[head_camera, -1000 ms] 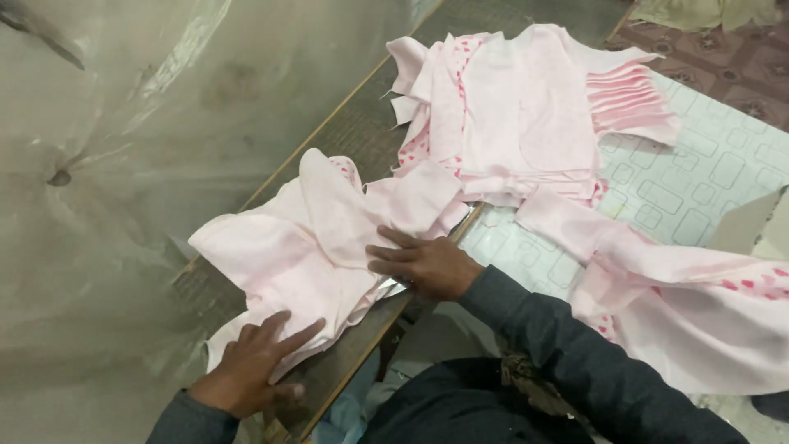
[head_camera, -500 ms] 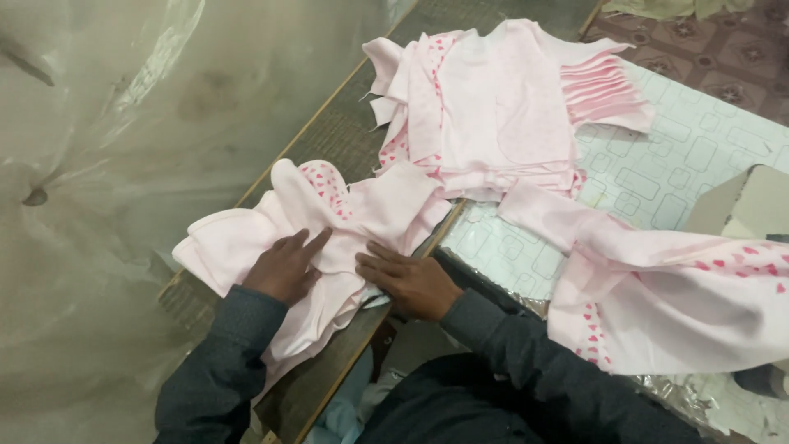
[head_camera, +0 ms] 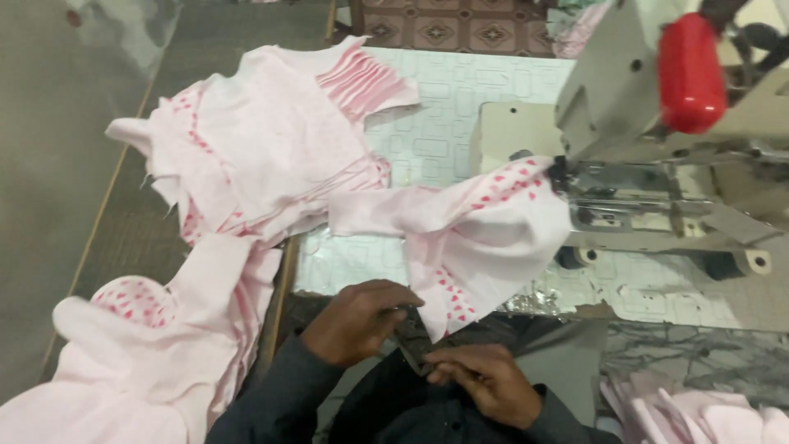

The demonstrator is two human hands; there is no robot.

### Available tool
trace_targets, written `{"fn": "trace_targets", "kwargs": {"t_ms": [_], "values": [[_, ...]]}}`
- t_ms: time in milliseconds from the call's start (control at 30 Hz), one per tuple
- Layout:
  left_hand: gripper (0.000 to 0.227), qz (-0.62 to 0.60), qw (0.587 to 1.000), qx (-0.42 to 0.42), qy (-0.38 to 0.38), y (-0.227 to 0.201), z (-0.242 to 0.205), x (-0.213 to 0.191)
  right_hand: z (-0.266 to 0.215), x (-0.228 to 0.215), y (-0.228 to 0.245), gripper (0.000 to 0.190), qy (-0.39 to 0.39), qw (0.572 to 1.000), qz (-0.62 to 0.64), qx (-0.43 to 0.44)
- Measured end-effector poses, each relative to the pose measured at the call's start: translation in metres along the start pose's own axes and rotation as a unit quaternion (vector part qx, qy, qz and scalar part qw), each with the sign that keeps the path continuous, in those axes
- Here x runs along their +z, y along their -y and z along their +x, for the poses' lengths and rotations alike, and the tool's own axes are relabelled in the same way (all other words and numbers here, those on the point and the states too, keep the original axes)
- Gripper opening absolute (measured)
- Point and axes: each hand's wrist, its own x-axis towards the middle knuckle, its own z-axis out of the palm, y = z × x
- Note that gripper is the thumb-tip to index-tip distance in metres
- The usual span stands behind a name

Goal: A worker uses hand snips to trim excess threads and separate pink fabric garments on a sewing factory workbench.

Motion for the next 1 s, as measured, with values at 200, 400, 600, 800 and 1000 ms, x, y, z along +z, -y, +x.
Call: {"fn": "trace_targets", "kwargs": {"t_ms": [200,400,600,800,1000], "values": [[0.056,-0.074,0.984,0.147,0.068,0.037,0.097,0.041,-0.02,-0.045,-0.032,0.024,-0.429,0.869,0.018,0.246],[0.007,0.352,0.866,0.354,0.026,0.085,0.136,0.057,0.016,-0.029,-0.057,0.035,-0.452,0.804,0.247,0.296],[0.022,0.364,0.857,0.34,0.131,0.031,0.091,-0.017,-0.007,-0.043,-0.018,0.025,-0.299,0.838,0.329,0.317],[0.031,0.283,0.864,0.389,0.15,-0.004,-0.01,-0.003,-0.031,-0.085,-0.025,0.032,-0.251,0.837,0.271,0.403],[0.012,0.259,0.882,0.365,0.151,0.027,-0.027,0.035,0.02,-0.099,-0.029,0.028,-0.418,0.844,0.232,0.243]]}}
